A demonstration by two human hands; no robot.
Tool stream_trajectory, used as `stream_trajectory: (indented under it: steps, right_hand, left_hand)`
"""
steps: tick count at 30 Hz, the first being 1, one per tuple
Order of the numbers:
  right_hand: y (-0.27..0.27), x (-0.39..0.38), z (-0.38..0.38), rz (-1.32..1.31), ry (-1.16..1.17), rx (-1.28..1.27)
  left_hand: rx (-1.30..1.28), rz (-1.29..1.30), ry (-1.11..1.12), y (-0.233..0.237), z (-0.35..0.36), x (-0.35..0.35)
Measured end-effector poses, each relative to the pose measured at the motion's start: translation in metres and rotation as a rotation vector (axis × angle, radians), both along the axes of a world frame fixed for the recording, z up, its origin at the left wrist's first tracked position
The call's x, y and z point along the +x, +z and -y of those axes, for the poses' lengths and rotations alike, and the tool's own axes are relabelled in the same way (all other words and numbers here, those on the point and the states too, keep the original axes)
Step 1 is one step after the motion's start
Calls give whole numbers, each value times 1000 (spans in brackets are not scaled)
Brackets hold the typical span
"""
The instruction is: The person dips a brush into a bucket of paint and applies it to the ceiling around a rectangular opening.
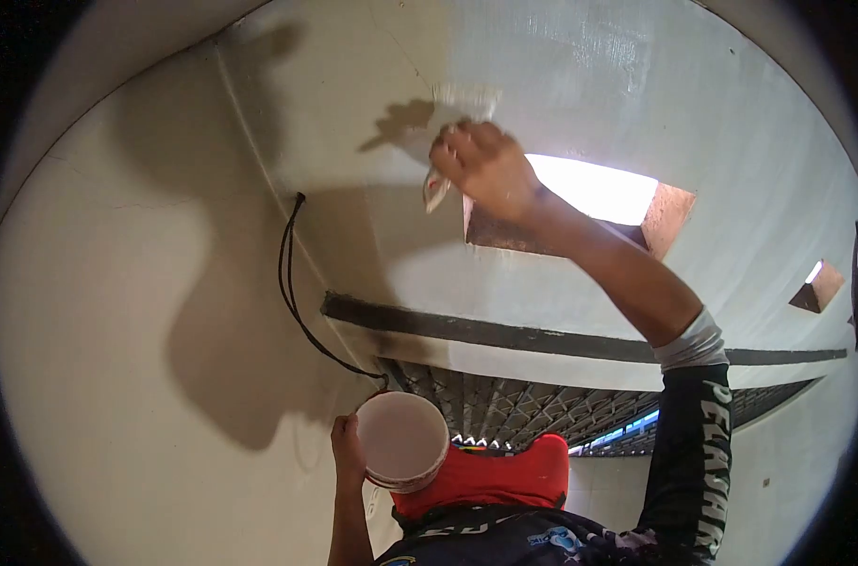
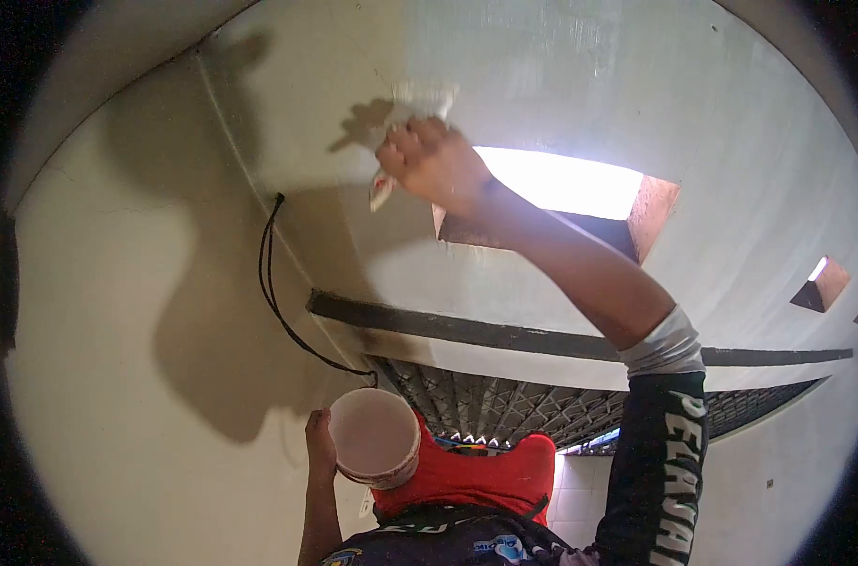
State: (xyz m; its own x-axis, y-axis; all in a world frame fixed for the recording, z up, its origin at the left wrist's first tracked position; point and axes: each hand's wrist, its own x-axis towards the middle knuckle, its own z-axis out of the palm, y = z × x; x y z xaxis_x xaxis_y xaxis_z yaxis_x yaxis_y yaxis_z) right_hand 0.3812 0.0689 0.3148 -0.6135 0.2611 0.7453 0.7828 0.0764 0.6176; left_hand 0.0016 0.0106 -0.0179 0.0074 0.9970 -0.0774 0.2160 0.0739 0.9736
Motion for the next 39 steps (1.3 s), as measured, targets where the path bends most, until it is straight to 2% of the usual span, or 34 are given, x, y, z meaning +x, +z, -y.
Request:
stream_trajectory:
  steps: [3, 5, 6, 9, 11, 12, 14, 16, 18, 20, 22, 23, 25, 26, 28, 30, 32, 33, 34, 35, 39]
  right_hand:
    - [-22, -16, 9, -116, -15, -193]
    - [-21, -26, 9, -269, -2, -348]
    - [-14, -29, 10, -265, 2, -343]
    - [20, -32, 16, -232, 48, -208]
    - [50, -23, 10, -109, 37, 30]
    - [63, -17, 3, -107, 38, 29]
    - [81, -7, -9, 55, 44, 252]
    - [65, -1, -20, 45, 58, 165]
    - [18, -1, -34, 115, 35, 99]
    - [-27, -15, -27, 35, 8, -172]
    - [-50, -32, -17, -117, 44, -377]
    - [-53, -40, -12, -116, 45, -373]
    - [-51, -51, -7, -500, 73, -617]
    - [-44, -49, -8, -498, 75, -615]
    - [-23, -36, -18, -309, 183, -355]
    - [16, -23, -24, -307, -57, -334]
    - [62, -14, -22, -228, 6, -112]
    - [79, -13, -22, -224, 9, -114]
    - [92, -12, -22, -79, -5, -3]
    - [97, -12, -23, 63, -18, 108]
    - [82, -12, -29, 202, 51, 243]
  left_hand:
    - [30, -26, -5, 12, 6, 3]
    - [14, -9, -2, 4, 5, 1]
    - [2, 3, -6, 1, 3, -1]
    - [-5, 28, 12, 1, 3, -2]
    - [-3, 29, 18, 6, 5, 1]
    - [-3, 28, 22, 7, 5, 2]
    - [18, 5, -1, 6, 2, 1]
    - [37, -19, -23, -1, 0, 1]
    - [36, 1, -29, -12, -4, -1]
    - [49, -13, -28, -8, -3, -2]
    - [55, -30, -30, -6, 3, -3]
    - [37, -44, -25, -5, 3, -2]
    - [28, -53, -18, 1, 1, 0]
    - [27, -55, -12, 7, 4, 2]
    - [24, -63, -5, 12, 7, 3]
    - [62, -94, -18, 14, 7, 2]
    - [41, -91, -17, 16, 5, -1]
    - [15, -81, -19, 15, 5, 1]
    - [12, -77, -16, 13, 6, 2]
    - [9, -64, -4, 11, 6, 2]
    - [59, -26, -13, -17, -4, -7]
